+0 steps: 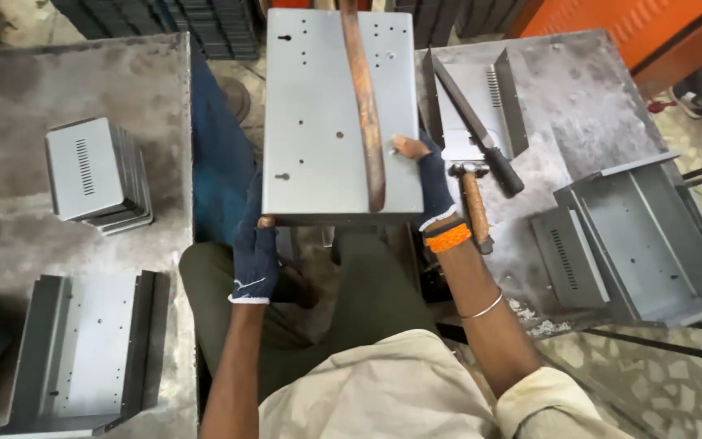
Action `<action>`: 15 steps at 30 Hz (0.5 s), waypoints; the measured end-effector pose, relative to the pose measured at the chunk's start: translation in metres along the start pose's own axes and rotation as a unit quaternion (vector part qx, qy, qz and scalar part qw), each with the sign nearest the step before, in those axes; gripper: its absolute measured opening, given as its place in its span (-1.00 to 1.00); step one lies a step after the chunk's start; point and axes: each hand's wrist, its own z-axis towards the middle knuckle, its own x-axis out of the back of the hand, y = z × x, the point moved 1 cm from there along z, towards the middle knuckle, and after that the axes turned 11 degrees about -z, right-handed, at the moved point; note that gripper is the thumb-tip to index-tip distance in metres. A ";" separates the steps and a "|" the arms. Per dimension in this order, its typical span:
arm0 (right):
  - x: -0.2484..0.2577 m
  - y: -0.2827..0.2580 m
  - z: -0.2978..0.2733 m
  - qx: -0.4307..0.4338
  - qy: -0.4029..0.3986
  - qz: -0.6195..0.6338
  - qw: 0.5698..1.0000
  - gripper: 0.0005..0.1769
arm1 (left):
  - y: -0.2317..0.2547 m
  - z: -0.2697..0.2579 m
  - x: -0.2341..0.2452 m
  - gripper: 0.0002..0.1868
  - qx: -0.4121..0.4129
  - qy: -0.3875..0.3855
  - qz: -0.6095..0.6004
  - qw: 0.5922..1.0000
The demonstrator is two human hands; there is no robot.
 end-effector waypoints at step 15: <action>0.100 -0.002 -0.007 0.444 0.057 -0.269 0.853 -0.67 | -0.002 -0.012 -0.076 -0.28 -0.074 -0.023 0.060 0.995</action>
